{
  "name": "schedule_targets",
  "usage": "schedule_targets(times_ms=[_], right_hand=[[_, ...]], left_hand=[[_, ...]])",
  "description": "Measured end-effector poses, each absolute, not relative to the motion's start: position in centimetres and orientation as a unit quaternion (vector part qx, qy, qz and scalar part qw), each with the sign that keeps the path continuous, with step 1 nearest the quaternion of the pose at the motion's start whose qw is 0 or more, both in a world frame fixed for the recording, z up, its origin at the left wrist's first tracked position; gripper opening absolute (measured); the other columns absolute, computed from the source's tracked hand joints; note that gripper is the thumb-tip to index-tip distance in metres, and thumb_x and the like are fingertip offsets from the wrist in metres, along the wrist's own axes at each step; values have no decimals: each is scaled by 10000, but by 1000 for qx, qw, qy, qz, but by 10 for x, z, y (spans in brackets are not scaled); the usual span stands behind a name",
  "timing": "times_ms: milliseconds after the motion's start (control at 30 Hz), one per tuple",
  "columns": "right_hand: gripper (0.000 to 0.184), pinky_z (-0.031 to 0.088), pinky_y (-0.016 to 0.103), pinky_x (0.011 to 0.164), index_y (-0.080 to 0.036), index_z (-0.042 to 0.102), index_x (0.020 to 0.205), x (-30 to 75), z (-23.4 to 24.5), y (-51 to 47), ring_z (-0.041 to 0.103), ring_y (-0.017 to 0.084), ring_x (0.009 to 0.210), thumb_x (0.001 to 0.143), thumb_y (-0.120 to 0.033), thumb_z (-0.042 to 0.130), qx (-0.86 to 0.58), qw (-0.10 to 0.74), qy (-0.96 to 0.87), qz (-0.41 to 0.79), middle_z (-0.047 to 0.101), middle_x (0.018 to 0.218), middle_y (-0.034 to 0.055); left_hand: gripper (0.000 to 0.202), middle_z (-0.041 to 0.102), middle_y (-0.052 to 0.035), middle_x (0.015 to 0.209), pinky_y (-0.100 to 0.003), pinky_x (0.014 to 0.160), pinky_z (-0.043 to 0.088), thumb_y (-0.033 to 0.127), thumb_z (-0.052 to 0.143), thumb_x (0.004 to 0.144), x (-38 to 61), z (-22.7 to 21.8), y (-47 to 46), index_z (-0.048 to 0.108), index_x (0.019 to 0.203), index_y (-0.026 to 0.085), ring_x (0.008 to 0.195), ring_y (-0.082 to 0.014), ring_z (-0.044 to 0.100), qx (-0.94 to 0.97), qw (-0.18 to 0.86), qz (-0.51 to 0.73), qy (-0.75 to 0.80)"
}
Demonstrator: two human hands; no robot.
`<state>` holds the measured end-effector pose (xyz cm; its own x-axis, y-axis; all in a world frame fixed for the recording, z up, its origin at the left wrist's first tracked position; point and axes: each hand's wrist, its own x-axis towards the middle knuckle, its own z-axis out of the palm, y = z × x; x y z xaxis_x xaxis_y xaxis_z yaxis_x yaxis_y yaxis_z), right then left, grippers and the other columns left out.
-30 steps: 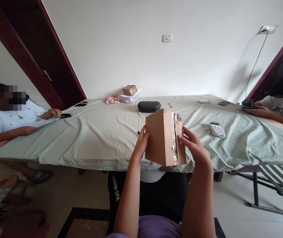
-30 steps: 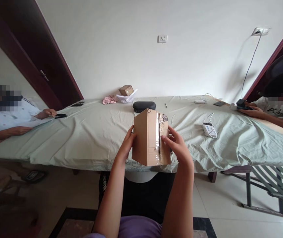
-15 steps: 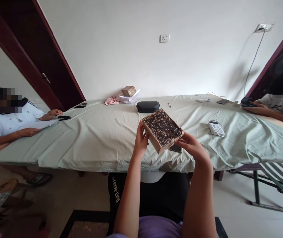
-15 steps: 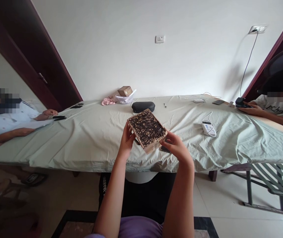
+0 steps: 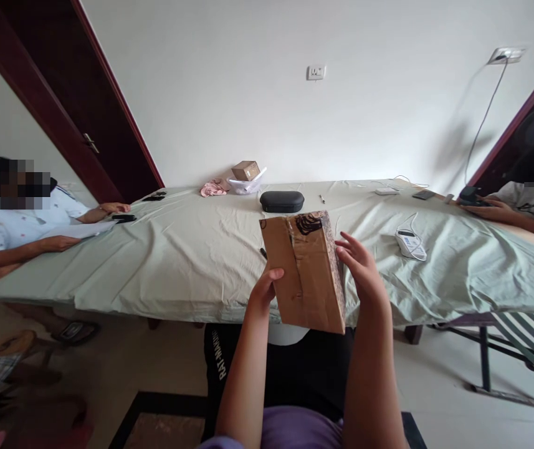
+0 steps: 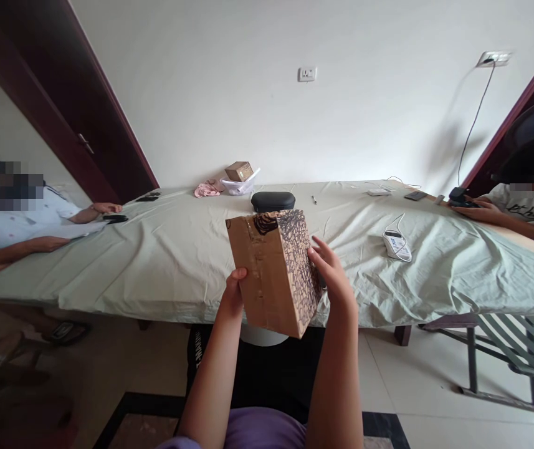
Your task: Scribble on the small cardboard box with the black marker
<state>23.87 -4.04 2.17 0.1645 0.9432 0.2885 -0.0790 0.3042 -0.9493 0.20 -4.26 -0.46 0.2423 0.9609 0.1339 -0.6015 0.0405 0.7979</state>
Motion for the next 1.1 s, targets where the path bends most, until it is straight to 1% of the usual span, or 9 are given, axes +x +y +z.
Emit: schedule_targets(times_ms=[100,200,300,433,567,667,767,967,1100], right_hand=[[669,508,498,1128,-289,768,1132,238,7,-36,626,375,1288,668,-768,828,-421,570,-481,516,764,1208,71],[705,585,533,995,-273,762,980,242,-3,-37,678,424,1168,532,-809,851,-406,559,-463,556,784,1047,95],[757,581,517,994,-249,738,1077,249,-3,-41,684,411,1156,476,-653,956,-388,548,-517,531,774,1104,95],[713,586,490,968,-229,711,1121,255,4,-47,706,364,1066,525,-497,994,-392,501,-598,488,767,1133,98],[753,574,491,1002,-226,692,1201,255,8,-49,692,364,1112,565,-507,982,-387,501,-609,478,748,1183,103],[830,542,489,1068,-241,660,1296,255,6,-48,632,382,1259,597,-579,953,-384,521,-585,488,701,1319,111],[931,543,519,1060,-231,654,1318,257,2,-47,648,408,1228,546,-660,947,-380,517,-580,502,714,1282,132],[1043,545,519,1062,-235,594,1447,263,4,-50,651,414,1226,559,-654,945,-365,509,-612,482,700,1327,138],[932,507,486,1137,-265,567,1491,264,12,-53,591,386,1339,675,-525,935,-345,481,-651,476,644,1448,98]], left_hand=[[630,795,-137,1113,-518,1049,565,496,750,669,2,-2,-43,721,1182,131,1236,-425,682,350,714,570,205],[668,766,-74,1274,-452,1128,518,391,741,735,-1,8,-36,655,1372,210,1310,-350,656,400,651,613,201],[750,653,-29,1486,-402,1194,460,348,744,840,-10,14,-27,505,1550,323,1428,-296,571,494,571,610,241],[666,499,-9,1636,-407,1265,389,492,720,916,-18,11,-18,531,1539,350,1563,-310,400,583,455,615,274],[683,472,-23,1654,-445,1264,400,589,663,944,-16,9,-17,491,1564,362,1560,-324,405,595,423,619,289],[660,358,-3,1721,-458,1248,421,560,649,966,-11,14,-25,434,1576,428,1580,-315,368,595,402,639,275],[558,232,37,1765,-490,1293,354,544,602,998,-7,20,-34,448,1530,474,1618,-299,284,606,335,681,238],[679,27,-6,1781,-501,1200,477,713,654,894,-4,27,-42,431,1470,433,1657,-350,110,669,211,689,183],[637,112,-102,1746,-593,1209,425,714,713,846,-7,33,-47,510,1307,324,1630,-399,185,692,127,677,215]])
